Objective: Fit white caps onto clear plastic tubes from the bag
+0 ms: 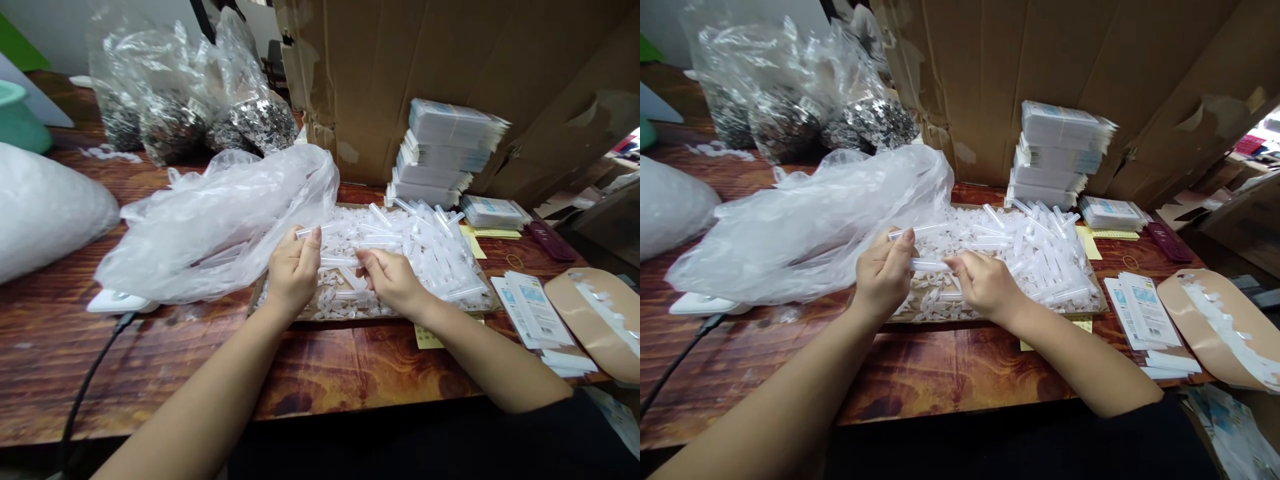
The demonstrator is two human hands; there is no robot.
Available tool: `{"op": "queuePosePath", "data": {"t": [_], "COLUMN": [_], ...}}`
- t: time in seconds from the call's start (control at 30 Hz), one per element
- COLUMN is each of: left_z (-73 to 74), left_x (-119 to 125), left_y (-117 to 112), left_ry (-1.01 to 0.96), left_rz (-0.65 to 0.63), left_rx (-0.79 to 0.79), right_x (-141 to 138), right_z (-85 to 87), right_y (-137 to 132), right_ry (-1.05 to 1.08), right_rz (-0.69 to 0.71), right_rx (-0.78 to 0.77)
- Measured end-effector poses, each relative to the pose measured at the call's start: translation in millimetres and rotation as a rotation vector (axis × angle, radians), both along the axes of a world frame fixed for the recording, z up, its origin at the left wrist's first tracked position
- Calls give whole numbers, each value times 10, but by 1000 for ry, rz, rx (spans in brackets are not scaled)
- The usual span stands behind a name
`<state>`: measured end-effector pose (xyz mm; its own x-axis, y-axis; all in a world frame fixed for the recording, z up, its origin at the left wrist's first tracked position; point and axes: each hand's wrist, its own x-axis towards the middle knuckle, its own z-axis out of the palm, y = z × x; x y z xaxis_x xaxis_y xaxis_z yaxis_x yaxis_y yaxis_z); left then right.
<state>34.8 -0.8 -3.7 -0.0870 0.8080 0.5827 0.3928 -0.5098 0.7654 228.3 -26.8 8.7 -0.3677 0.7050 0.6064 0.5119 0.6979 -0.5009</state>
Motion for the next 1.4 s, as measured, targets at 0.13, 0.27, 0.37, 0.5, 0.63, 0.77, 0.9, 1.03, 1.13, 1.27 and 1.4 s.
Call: {"op": "queuePosePath", "data": {"t": [0.13,0.27,0.37,0.5,0.63,0.77,0.9,1.03,1.13,1.27,1.4], "left_z": [3,9,13,7,34,91,84,35,25,42,65], "left_x": [5,7,11,10,7,14,11,-7,-5,16,-45], "left_y": [17,9,4,22,0,-78,-79,-34,-42,-66,-15], "left_ry": [-29,-34,-43,-50,-30,130,164,171,227,230,140], "left_rz": [10,7,8,2,17,2,41,84,68,-59,-108], "left_rx": [-24,-50,-66,-69,-42,178,252,294,426,416,169], "right_x": [-46,-75,-85,-102,-161,-202,-143,-126,-130,118,680], "right_z": [57,69,73,108,117,103,146,164,180,260,307], "right_y": [26,40,40,64,78,56,17,-45,-111,-115,112], "right_ry": [27,47,74,71,132,257,217,39,95,68,-152], "right_rz": [-29,56,33,20,58,157,125,102,156,100,-405], "right_rx": [-140,-201,-256,-306,-300,-884,-730,-227,-495,-583,-53]}}
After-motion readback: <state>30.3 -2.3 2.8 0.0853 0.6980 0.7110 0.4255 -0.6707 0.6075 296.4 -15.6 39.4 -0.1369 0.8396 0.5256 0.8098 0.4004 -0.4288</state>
